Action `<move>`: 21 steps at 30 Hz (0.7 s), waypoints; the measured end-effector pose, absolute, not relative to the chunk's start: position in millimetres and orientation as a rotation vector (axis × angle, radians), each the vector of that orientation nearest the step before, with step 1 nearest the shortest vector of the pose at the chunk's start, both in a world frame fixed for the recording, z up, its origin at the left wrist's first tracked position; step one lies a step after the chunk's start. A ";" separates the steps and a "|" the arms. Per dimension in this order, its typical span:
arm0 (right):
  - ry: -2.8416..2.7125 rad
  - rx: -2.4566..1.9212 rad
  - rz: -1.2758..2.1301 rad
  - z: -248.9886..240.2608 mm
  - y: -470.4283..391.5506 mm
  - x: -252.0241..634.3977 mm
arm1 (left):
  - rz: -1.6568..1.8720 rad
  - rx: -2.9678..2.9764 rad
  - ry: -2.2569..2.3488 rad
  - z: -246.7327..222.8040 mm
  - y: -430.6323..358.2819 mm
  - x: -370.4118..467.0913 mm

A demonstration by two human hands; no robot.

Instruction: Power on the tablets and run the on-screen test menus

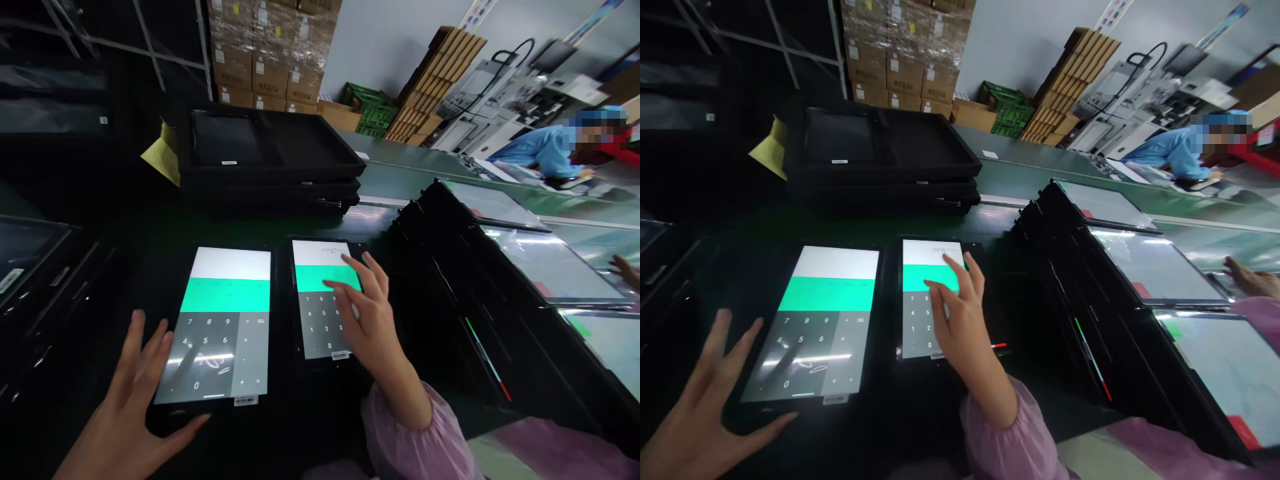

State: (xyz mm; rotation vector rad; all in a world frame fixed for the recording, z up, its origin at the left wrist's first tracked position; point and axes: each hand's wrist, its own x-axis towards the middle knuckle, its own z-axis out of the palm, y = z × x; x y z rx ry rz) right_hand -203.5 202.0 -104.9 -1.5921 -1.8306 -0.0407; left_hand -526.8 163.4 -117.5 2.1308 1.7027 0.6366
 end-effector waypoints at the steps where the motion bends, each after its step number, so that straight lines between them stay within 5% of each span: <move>1: -1.887 -1.566 0.010 -103.4 198.3 -214.1 | 0.640 2.131 1.688 -118.5 163.2 -528.3; 21: -2.053 -1.583 0.407 -115.6 224.0 -283.5 | 0.620 2.826 1.361 -162.2 203.3 -596.3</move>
